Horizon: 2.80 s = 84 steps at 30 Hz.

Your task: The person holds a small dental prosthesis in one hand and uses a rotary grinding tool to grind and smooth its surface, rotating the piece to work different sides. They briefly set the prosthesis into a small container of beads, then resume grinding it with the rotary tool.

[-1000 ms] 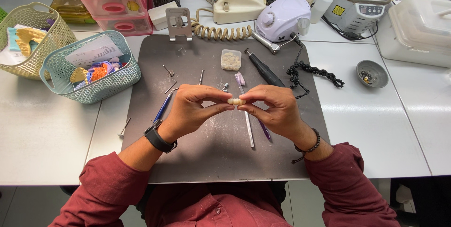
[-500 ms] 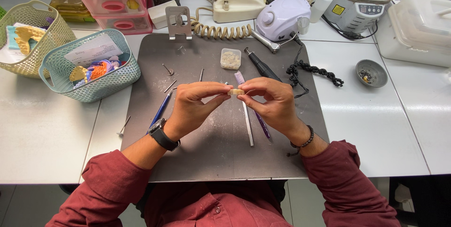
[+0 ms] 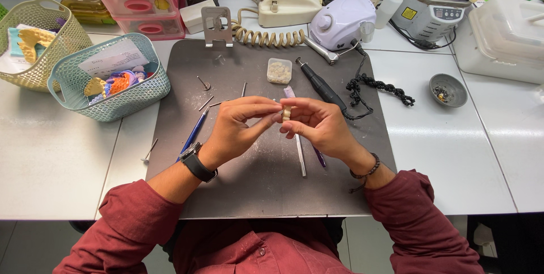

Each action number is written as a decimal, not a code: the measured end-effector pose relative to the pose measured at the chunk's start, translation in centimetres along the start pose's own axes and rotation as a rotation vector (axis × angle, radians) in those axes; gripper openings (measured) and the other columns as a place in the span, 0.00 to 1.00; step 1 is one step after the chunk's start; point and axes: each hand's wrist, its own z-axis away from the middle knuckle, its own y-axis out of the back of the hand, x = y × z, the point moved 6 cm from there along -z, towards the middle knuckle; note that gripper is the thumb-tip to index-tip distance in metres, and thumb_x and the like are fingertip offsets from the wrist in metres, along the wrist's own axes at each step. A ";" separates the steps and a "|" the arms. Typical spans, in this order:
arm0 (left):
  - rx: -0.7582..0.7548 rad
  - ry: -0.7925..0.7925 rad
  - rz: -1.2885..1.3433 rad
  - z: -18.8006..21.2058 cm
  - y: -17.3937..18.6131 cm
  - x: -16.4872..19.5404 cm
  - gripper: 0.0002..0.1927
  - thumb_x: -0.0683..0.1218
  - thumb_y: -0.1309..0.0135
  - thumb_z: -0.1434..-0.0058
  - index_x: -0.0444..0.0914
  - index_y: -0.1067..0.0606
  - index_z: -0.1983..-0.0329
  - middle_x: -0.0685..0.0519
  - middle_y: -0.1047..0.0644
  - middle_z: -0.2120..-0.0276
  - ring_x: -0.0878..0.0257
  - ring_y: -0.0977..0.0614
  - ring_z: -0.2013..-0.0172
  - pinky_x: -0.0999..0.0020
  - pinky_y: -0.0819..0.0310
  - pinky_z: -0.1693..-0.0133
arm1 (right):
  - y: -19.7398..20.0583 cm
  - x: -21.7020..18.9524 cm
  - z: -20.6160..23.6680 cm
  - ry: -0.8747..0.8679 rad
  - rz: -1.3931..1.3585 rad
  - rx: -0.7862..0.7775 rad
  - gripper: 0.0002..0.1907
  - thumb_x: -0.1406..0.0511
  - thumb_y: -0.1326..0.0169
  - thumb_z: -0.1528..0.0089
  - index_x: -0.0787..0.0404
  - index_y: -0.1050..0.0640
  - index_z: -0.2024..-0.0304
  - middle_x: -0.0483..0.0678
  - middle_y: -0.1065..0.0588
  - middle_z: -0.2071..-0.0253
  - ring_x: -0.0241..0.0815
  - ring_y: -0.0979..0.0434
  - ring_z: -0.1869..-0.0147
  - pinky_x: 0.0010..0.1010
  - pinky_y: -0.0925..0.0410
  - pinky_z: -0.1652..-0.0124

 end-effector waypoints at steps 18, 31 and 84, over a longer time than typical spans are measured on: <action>0.038 -0.124 -0.131 0.0 0.3 0.0 0.14 0.37 0.33 0.43 0.38 0.19 0.53 0.49 0.16 0.54 0.58 0.12 0.54 0.68 0.16 0.52 | 0.9 2.3 -0.7 0.012 -0.034 0.038 0.10 0.74 0.51 0.30 0.67 0.32 0.47 0.57 0.21 0.48 0.45 0.18 0.43 0.40 0.25 0.48; 0.044 -0.107 -0.152 -0.1 0.5 0.8 0.11 0.39 0.33 0.41 0.38 0.18 0.55 0.50 0.16 0.59 0.61 0.13 0.59 0.69 0.17 0.58 | 0.7 1.8 -0.5 -0.030 0.009 0.037 0.10 0.70 0.48 0.31 0.66 0.31 0.48 0.54 0.20 0.52 0.42 0.16 0.46 0.34 0.22 0.53; -0.423 -0.037 -0.539 3.9 -0.7 0.0 0.34 0.50 0.32 0.51 0.29 0.26 0.43 0.41 0.22 0.51 0.45 0.21 0.52 0.55 0.26 0.51 | -2.1 0.7 -1.1 0.241 1.009 -0.235 0.50 0.50 0.25 0.56 0.53 0.28 0.34 0.39 0.20 0.47 0.40 0.29 0.42 0.37 0.45 0.41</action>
